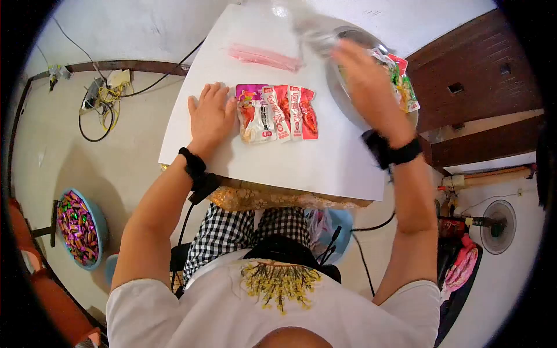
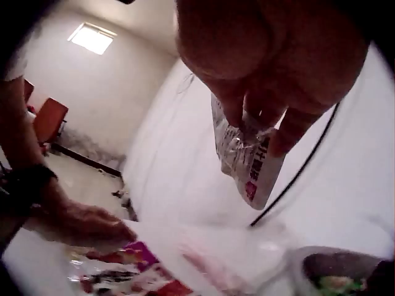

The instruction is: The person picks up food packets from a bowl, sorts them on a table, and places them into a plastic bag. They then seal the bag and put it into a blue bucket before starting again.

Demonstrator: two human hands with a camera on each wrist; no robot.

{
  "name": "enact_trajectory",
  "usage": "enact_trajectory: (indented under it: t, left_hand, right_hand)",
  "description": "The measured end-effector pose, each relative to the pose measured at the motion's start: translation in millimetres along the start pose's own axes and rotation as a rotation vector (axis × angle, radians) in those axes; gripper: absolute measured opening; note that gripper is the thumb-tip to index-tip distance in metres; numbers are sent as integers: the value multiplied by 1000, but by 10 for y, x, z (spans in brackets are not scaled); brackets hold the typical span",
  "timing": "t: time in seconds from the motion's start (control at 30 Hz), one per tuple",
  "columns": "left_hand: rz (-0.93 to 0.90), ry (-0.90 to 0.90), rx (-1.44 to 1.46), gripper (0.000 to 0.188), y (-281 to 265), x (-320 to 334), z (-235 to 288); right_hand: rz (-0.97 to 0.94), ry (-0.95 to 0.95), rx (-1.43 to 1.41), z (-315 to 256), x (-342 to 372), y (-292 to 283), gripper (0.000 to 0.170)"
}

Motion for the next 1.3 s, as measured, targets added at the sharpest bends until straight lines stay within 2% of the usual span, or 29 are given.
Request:
enact_trajectory:
  t: [0.07, 0.1, 0.13, 0.23, 0.27, 0.37, 0.4, 0.5, 0.63, 0.67, 0.73, 0.8, 0.87, 0.97, 1.07, 1.1, 1.17, 1.3]
  left_hand:
    - [-90, -229, 744, 49, 60, 2, -284]
    - [-140, -341, 1108, 50, 68, 50, -398]
    - [-244, -346, 1350, 55, 180, 96, -472]
    - [-673, -500, 2084, 50, -297, 338, -38]
    - [-464, -617, 1944, 40, -390, 379, -167]
    - [-394, -589, 1716, 37, -340, 398, -391]
    - [-345, -642, 1757, 45, -306, 416, -383]
    - [-230, -652, 1683, 50, -262, 420, -334]
    - [-239, -567, 1445, 52, -214, 351, -404]
    - [-253, -549, 1287, 48, -229, 348, -467]
    - [-295, -465, 997, 39, -216, 248, -558]
    - [-216, -412, 907, 35, -143, 180, -668]
    - [-339, -296, 506, 43, -341, 65, -547]
    - [-150, 85, -71, 60, -560, -27, -256]
    - [-309, 294, -136, 76, -377, 127, 189]
    - [-467, 279, -75, 79, -324, 182, 332]
    - [-619, 283, -138, 76, -235, 271, 533]
    - [-607, 373, -169, 73, -39, 164, 480]
  right_hand:
    - [5, -39, -320, -490, -23, 160, 30]
    - [7, -109, -373, -839, -21, 290, 30]
    - [-3, -177, -433, -1087, -1, 424, 30]
    - [-16, -321, -333, -1471, 28, 644, 32]
    - [-63, -318, -326, -1494, 63, 760, 33]
    - [-114, -228, -344, -1428, 129, 1012, 37]
    - [-172, -111, -385, -1365, 134, 1092, 36]
    - [-151, -204, -254, -1357, 219, 1100, 40]
    - [-226, 48, -222, -1024, 280, 1128, 40]
    - [-226, 131, -200, -860, 350, 1197, 41]
    - [-248, 260, -204, -542, 503, 1246, 43]
    - [-285, 343, -287, -418, 625, 1315, 46]
    - [-423, 359, -301, -357, 806, 1543, 48]
    - [-535, 386, -242, -411, 870, 1590, 58]
    - [-552, 429, -195, -447, 861, 1564, 63]
    - [-551, 440, -187, -453, 863, 1552, 63]
    - [-557, 489, -234, -463, 893, 1528, 65]
    - [-570, 533, -202, -507, 896, 1467, 71]
Point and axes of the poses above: each hand's wrist, its own x-axis away from the middle knuckle, its own y-axis out of the palm, z = x × y, the point moved 8 cm from there along -x, towards the middle knuckle, and after that the axes turned 7 degrees about y, right-handed, at the moved point
